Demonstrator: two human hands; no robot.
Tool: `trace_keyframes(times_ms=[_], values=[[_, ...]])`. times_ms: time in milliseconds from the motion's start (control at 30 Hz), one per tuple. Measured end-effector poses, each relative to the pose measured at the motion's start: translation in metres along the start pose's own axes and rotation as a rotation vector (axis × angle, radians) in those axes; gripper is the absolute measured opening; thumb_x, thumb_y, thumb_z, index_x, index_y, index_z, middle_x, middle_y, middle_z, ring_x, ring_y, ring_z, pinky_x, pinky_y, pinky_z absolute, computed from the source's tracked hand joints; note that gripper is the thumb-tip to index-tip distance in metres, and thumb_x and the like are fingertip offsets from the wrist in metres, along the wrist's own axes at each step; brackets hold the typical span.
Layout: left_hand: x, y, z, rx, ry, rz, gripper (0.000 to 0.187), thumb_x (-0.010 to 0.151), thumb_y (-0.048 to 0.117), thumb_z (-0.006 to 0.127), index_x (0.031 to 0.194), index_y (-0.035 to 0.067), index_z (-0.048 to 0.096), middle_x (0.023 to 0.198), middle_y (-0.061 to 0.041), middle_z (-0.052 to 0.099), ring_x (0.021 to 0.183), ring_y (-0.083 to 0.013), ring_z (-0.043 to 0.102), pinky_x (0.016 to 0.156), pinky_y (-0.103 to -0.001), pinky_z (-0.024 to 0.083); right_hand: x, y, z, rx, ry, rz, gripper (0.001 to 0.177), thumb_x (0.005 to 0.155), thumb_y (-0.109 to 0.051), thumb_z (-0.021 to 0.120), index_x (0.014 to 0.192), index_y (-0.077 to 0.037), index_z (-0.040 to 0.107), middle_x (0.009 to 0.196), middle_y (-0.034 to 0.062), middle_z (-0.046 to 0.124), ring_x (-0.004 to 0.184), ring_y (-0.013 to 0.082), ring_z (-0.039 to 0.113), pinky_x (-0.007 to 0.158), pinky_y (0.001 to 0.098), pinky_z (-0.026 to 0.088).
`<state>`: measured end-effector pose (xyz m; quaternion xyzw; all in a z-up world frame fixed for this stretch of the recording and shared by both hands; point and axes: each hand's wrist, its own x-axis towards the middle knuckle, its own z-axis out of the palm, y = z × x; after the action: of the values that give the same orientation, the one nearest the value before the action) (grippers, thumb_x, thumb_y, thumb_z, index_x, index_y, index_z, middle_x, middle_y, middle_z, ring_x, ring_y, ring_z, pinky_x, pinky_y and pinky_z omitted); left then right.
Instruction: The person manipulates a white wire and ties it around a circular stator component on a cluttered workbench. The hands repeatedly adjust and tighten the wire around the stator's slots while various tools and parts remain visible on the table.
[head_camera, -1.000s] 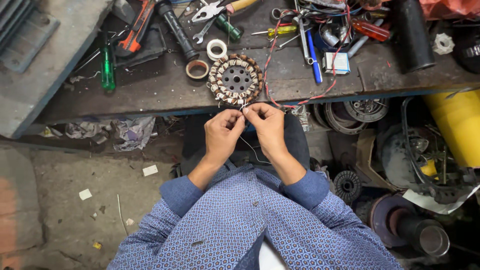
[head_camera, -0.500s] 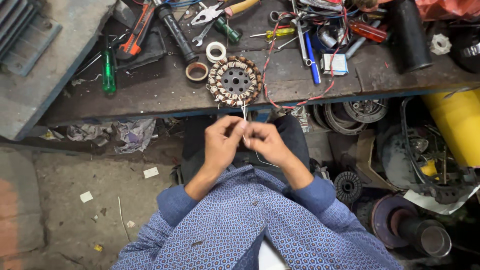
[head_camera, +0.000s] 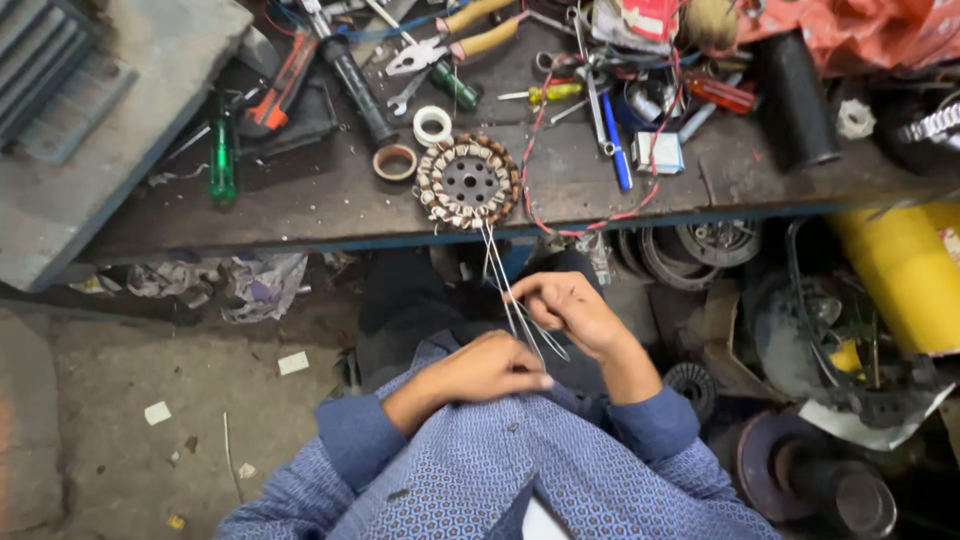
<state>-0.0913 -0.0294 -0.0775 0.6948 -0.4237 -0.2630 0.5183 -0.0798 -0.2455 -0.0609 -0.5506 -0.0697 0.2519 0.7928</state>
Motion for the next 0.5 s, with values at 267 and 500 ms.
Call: trace_keyframes(times_ms=[267,500], values=[[-0.013,-0.076,-0.006,0.081,0.242,-0.224,0.031,0.093,0.034,0.065,0.087,0.006,0.074,0.075,-0.012,0.068,0.069,-0.0318,0.068,0.064,-0.044,0.051,-0.049,-0.081,-0.002,0.06,-0.645,-0.541,0.05,0.085,-0.051,0.082,0.082,-0.002,0.074,0.068,0.0068,0.068,0.05,0.0181,0.052,0.049,0.0372,0.035],[-0.017,-0.094,0.005,0.522,0.47,-0.225,0.026,0.093,0.031,0.065,0.083,0.009,0.074,0.085,-0.009,0.067,0.082,-0.0315,0.068,0.071,-0.045,0.054,-0.098,-0.121,0.02,-0.057,-0.437,-0.695,0.043,0.085,-0.044,0.081,0.085,-0.002,0.074,0.073,0.0067,0.068,0.057,0.0178,0.054,0.054,0.0359,0.037]])
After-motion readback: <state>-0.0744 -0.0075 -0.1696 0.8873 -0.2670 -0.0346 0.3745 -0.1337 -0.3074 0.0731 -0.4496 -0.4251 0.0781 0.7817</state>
